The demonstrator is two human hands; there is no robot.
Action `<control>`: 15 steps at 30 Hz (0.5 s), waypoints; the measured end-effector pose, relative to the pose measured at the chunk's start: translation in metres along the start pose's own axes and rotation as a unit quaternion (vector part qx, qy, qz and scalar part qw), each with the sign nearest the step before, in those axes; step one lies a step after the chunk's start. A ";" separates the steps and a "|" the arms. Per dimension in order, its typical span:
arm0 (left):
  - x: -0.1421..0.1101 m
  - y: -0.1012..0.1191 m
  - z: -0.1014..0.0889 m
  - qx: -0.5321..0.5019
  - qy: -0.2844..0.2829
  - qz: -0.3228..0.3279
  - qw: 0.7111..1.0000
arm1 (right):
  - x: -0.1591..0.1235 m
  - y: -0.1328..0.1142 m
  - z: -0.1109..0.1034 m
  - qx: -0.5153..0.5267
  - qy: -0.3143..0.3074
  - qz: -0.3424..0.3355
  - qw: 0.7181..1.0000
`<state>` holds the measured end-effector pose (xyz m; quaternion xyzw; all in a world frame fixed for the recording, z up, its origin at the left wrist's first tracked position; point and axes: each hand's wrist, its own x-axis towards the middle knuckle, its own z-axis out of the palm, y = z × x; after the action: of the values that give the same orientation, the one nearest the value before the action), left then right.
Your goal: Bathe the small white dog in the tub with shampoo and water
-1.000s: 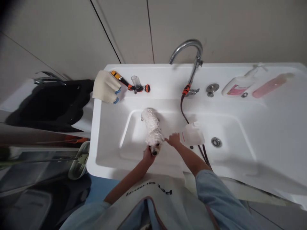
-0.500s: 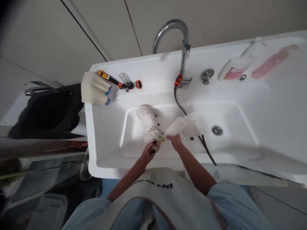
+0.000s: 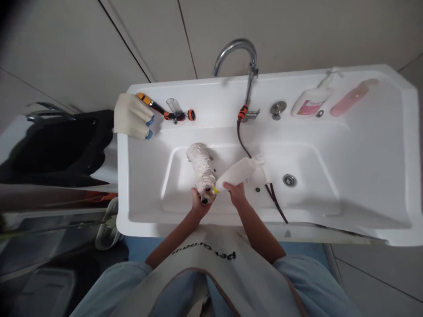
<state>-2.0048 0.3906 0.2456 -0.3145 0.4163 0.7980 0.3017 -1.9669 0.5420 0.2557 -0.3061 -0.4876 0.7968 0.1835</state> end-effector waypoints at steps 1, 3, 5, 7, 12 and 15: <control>0.001 0.001 0.001 -0.020 0.012 -0.004 1.000 | -0.003 -0.001 0.003 -0.009 -0.011 -0.006 1.000; 0.003 0.001 0.001 -0.052 0.036 -0.017 0.998 | -0.008 -0.005 0.009 -0.025 -0.025 -0.015 0.999; 0.007 0.002 -0.001 -0.075 0.063 -0.018 0.995 | -0.011 -0.011 0.018 -0.063 -0.039 -0.028 0.997; 0.010 0.003 -0.005 -0.100 0.104 -0.004 0.990 | -0.014 -0.016 0.031 -0.116 -0.052 -0.042 0.991; 0.016 0.006 -0.014 -0.144 0.174 0.012 0.974 | -0.020 -0.020 0.070 -0.221 -0.122 -0.039 0.967; 0.021 0.005 -0.017 -0.169 0.180 0.011 0.969 | -0.014 -0.014 0.071 -0.231 -0.115 -0.044 0.965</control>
<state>-2.0172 0.3783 0.2245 -0.4947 0.3269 0.7902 0.1551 -2.0038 0.4924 0.2962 -0.2246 -0.6894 0.6833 0.0857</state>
